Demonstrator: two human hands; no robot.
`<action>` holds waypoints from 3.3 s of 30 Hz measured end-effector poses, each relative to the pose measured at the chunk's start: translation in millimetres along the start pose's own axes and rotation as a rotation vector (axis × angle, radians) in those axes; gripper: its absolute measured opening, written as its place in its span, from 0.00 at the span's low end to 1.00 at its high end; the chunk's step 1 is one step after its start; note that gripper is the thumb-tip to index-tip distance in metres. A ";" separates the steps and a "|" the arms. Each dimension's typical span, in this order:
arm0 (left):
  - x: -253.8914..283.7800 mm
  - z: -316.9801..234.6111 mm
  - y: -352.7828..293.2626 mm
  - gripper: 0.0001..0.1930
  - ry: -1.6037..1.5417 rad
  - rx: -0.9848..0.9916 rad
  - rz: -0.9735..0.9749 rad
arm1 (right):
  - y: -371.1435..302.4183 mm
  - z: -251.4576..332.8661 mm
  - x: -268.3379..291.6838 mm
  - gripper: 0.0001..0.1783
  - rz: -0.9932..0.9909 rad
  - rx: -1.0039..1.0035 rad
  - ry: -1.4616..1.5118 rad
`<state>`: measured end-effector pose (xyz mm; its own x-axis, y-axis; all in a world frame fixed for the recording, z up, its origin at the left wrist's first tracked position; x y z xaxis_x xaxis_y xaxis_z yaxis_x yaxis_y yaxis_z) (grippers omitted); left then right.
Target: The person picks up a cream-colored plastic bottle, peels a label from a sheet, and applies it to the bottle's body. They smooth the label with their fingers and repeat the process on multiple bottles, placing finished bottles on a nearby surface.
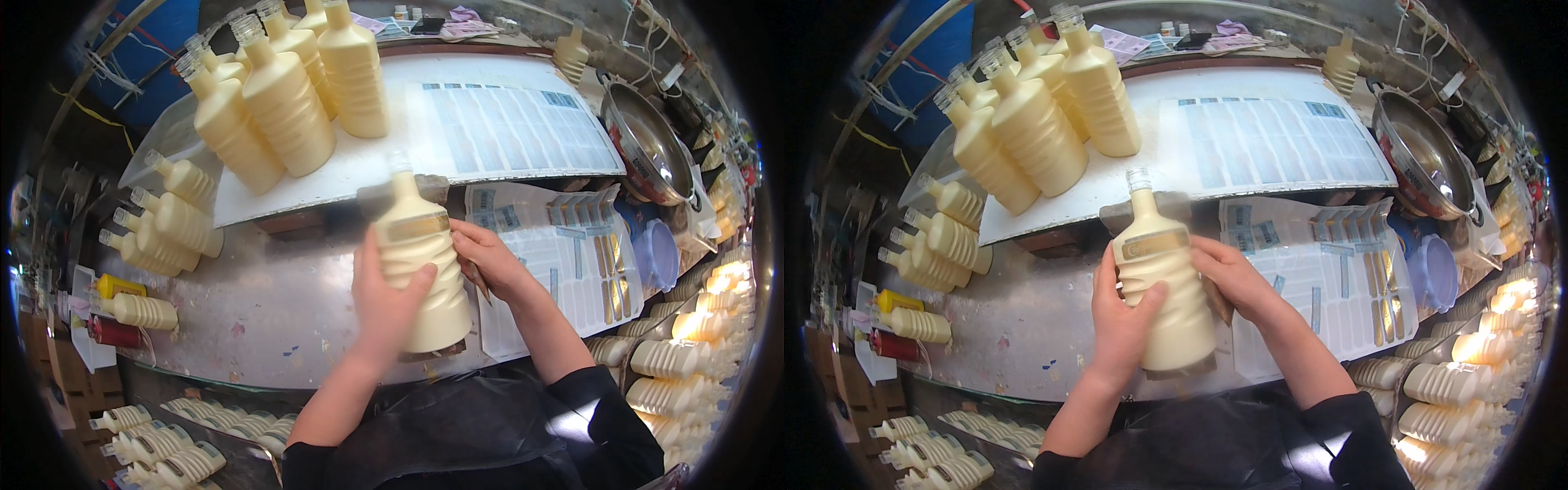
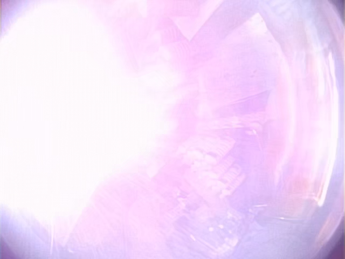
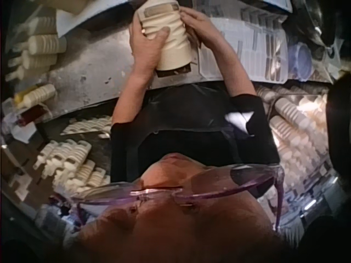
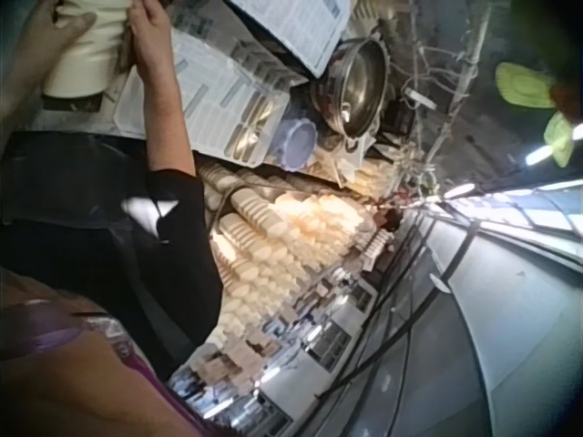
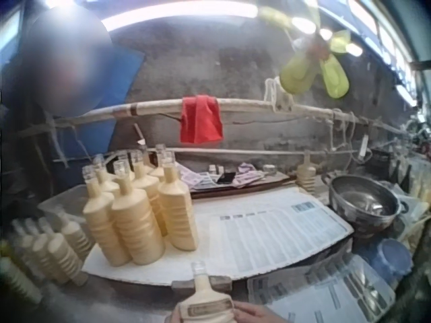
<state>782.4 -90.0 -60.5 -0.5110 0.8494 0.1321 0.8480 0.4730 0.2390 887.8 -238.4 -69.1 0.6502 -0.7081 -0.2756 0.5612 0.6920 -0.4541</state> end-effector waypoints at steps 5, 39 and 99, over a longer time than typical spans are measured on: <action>-0.3 -10.8 -3.3 0.46 0.196 -0.084 -0.025 | 7.2 -7.2 4.2 0.29 0.029 -0.017 -0.001; -5.1 1.6 8.6 0.39 -0.240 0.085 0.065 | 13.1 8.4 12.8 0.24 -0.141 0.167 -0.143; -0.6 42.2 33.5 0.17 -0.511 0.212 0.002 | 19.7 17.8 -2.6 0.24 -0.172 0.062 -0.162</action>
<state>817.0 -64.8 -93.2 -0.4214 0.8307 -0.3638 0.8854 0.4636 0.0332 906.2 -220.4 -62.3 0.6136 -0.7876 -0.0567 0.6978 0.5744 -0.4279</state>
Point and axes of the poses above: each hand's wrist, its own y-axis towards the middle knuckle, its own x-axis out of the back of the hand, z = x × y, the point moved 5 cm from there along y, towards the middle knuckle, and after that the axes turned 10 degrees about -x, right-handed, at the moved point
